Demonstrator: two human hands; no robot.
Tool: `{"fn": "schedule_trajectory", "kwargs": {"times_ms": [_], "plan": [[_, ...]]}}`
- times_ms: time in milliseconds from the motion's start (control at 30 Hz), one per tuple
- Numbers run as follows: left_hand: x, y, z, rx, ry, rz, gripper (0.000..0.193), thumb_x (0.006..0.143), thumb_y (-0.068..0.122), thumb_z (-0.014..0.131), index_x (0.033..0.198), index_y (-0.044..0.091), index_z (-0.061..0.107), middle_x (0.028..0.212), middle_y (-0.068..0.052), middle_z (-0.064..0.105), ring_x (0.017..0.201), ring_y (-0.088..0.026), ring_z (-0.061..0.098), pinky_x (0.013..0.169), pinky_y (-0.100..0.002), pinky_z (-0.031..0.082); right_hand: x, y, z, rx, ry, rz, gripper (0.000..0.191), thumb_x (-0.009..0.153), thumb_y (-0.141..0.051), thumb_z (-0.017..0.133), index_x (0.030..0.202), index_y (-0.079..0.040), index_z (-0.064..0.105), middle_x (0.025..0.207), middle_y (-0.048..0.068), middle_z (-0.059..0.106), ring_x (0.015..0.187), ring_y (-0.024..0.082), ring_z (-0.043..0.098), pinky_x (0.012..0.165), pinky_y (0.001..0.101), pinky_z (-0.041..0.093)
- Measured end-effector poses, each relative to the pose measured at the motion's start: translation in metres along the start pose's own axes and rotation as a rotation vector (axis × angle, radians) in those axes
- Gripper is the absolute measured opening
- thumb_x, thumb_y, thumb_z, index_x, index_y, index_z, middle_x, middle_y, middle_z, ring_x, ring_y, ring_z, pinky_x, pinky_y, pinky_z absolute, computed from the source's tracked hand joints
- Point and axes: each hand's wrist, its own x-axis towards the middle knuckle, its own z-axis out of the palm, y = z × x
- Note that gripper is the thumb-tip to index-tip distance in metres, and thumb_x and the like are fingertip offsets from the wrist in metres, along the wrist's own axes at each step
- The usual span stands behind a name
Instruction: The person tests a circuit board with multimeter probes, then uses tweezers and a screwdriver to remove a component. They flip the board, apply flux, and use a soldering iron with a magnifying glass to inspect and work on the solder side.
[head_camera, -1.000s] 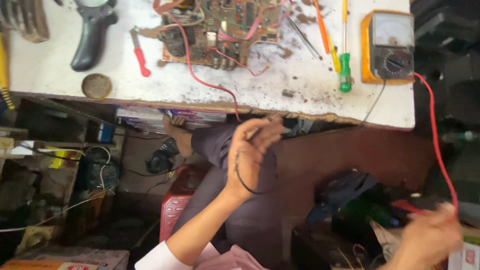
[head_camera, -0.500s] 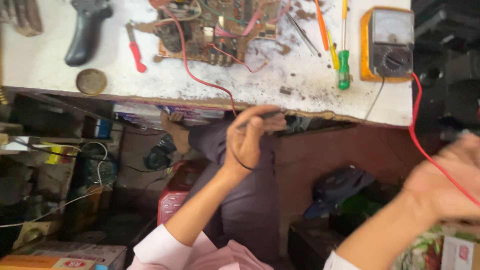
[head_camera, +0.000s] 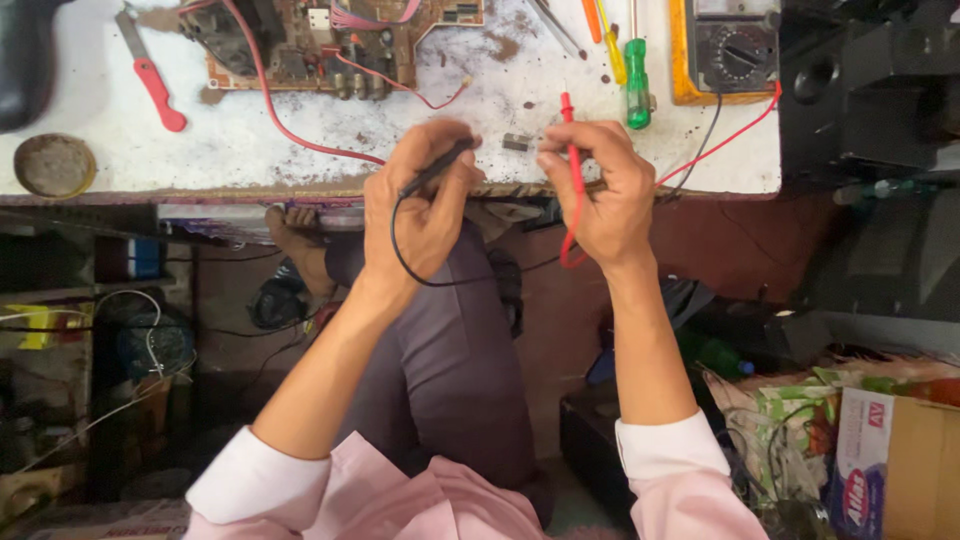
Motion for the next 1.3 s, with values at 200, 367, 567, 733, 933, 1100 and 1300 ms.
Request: {"fn": "schedule_trajectory", "kwargs": {"times_ms": [200,367,567,733,933,1100,1300], "plan": [[0.021,-0.004,-0.005,0.114,-0.148,0.211,0.015,0.102,0.008,0.069,0.116,0.003,0.066,0.104,-0.014,0.075,0.098,-0.023,0.076,0.086,-0.033,0.058,0.009,0.01,0.011,-0.092,-0.1,-0.027,0.023,0.091,-0.001,0.083,0.11,-0.008,0.073,0.104,0.01,0.065,0.091,0.022,0.068,0.081,0.0318,0.055],[0.031,-0.014,-0.01,0.24,-0.262,0.28,0.017,0.099,0.008,0.07,0.113,0.003,0.065,0.103,-0.016,0.07,0.103,-0.035,0.067,0.09,-0.04,0.053,0.007,0.022,0.015,-0.042,-0.109,-0.079,0.021,0.094,0.005,0.078,0.109,-0.007,0.07,0.109,0.01,0.066,0.1,0.022,0.07,0.086,0.032,0.057],[0.038,-0.019,-0.015,0.144,-0.385,0.34,0.026,0.098,0.006,0.07,0.124,0.004,0.063,0.114,-0.017,0.069,0.111,-0.037,0.066,0.095,-0.042,0.053,-0.003,0.036,0.005,0.588,0.179,0.127,0.016,0.116,-0.013,0.053,0.115,0.0,0.062,0.092,0.011,0.07,0.082,0.014,0.061,0.08,0.0272,0.051],[0.055,-0.021,-0.023,0.213,-0.472,0.415,0.026,0.097,0.003,0.07,0.122,0.005,0.064,0.113,-0.02,0.067,0.108,-0.041,0.065,0.093,-0.044,0.053,-0.002,0.039,0.0,0.815,0.206,0.217,0.023,0.11,-0.021,0.05,0.12,-0.001,0.058,0.081,0.012,0.067,0.07,0.014,0.058,0.068,0.0266,0.048],[0.062,-0.019,-0.017,0.347,-0.508,0.47,0.023,0.091,0.003,0.072,0.113,0.006,0.066,0.099,-0.017,0.069,0.101,-0.041,0.064,0.086,-0.049,0.05,-0.002,0.047,0.005,0.812,0.155,0.201,0.016,0.109,-0.01,0.057,0.119,0.002,0.06,0.104,0.016,0.073,0.09,0.017,0.067,0.08,0.0295,0.054],[0.023,-0.004,-0.019,0.372,-0.198,0.397,0.021,0.093,0.003,0.072,0.113,0.007,0.066,0.098,-0.012,0.072,0.097,-0.031,0.068,0.082,-0.045,0.05,-0.008,0.06,0.003,0.834,0.169,0.218,0.014,0.106,-0.001,0.064,0.12,0.003,0.062,0.104,0.015,0.072,0.091,0.017,0.066,0.081,0.0285,0.053],[-0.001,-0.004,-0.021,-0.065,0.066,-0.051,0.008,0.105,0.004,0.062,0.113,0.002,0.063,0.094,-0.005,0.066,0.078,-0.014,0.061,0.07,-0.029,0.051,-0.009,0.064,0.005,0.925,0.187,0.223,0.016,0.107,-0.004,0.065,0.122,0.001,0.063,0.103,0.013,0.071,0.084,0.015,0.064,0.08,0.0274,0.051]]}}
